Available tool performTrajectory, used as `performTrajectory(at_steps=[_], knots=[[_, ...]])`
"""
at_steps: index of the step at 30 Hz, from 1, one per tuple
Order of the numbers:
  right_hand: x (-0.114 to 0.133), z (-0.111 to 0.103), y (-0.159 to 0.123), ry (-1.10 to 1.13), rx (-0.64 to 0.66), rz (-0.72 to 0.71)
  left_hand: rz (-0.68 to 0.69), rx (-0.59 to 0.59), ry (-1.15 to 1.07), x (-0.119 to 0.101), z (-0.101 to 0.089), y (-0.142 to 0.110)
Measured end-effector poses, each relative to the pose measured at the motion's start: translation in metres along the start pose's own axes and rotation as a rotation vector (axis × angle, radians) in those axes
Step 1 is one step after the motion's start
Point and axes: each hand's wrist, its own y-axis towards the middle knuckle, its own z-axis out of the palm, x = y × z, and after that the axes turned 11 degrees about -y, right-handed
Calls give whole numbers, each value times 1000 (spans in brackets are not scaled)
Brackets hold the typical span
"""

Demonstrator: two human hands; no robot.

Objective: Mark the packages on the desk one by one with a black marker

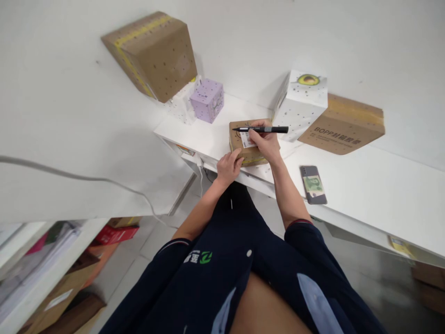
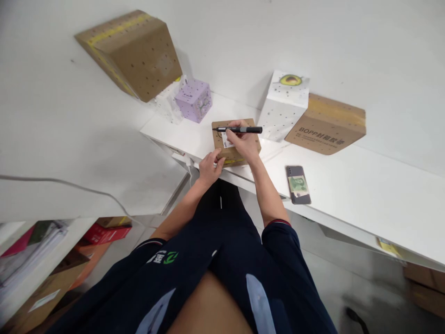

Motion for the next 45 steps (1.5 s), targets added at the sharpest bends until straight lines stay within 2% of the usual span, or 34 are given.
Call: performTrajectory(at_steps=[6, 13, 20, 27, 34, 45], knots=[[-9, 2, -3, 14, 21, 109, -36, 10, -60, 4, 1, -3], [-7, 0, -4, -158, 42, 16, -44, 27, -91, 5, 0, -3], [-18, 5, -6, -126, -38, -24, -89, 32, -132, 7, 1, -4], [-5, 7, -8, -274, -77, -43, -121, 56, -140, 7, 2, -5], [-4, 7, -8, -279, -31, -58, -78, 29, -145, 6, 1, -4], [0, 6, -6, -303, -37, -69, -125, 54, -151, 9, 2, -7]])
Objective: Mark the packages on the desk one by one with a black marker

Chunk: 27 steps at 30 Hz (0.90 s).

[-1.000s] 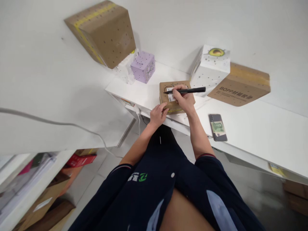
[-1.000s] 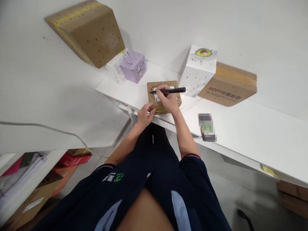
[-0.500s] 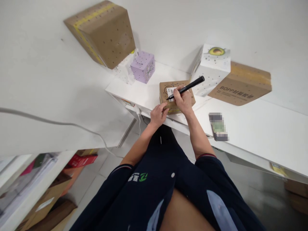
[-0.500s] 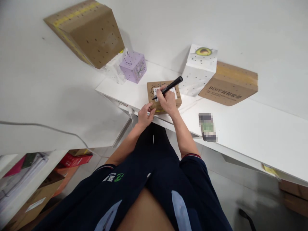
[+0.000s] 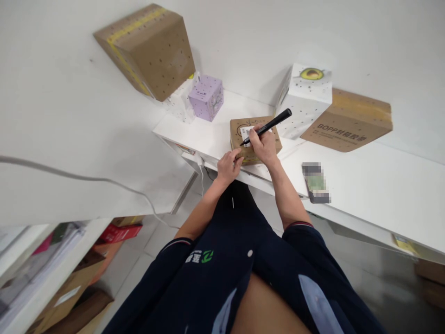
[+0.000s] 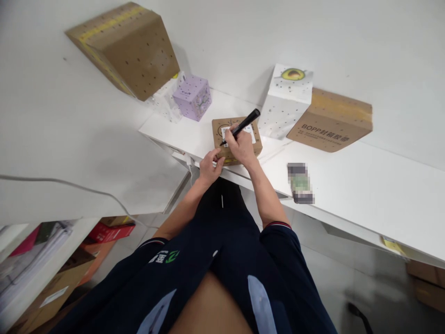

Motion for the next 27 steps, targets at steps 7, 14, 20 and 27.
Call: performTrajectory(at_steps=[7, 14, 20, 27], knots=[[-2, 2, -1, 41, 1, 13, -28, 12, -6, 1, 1, 0], [-1, 0, -1, 31, 32, -5, 30, -14, 18, 1, 0, 0], [-12, 6, -3, 66, -62, 47, -9, 2, 20, 1, 1, 0], [-21, -6, -20, 283, -390, 127, -16, -9, -7, 2, 0, 1]])
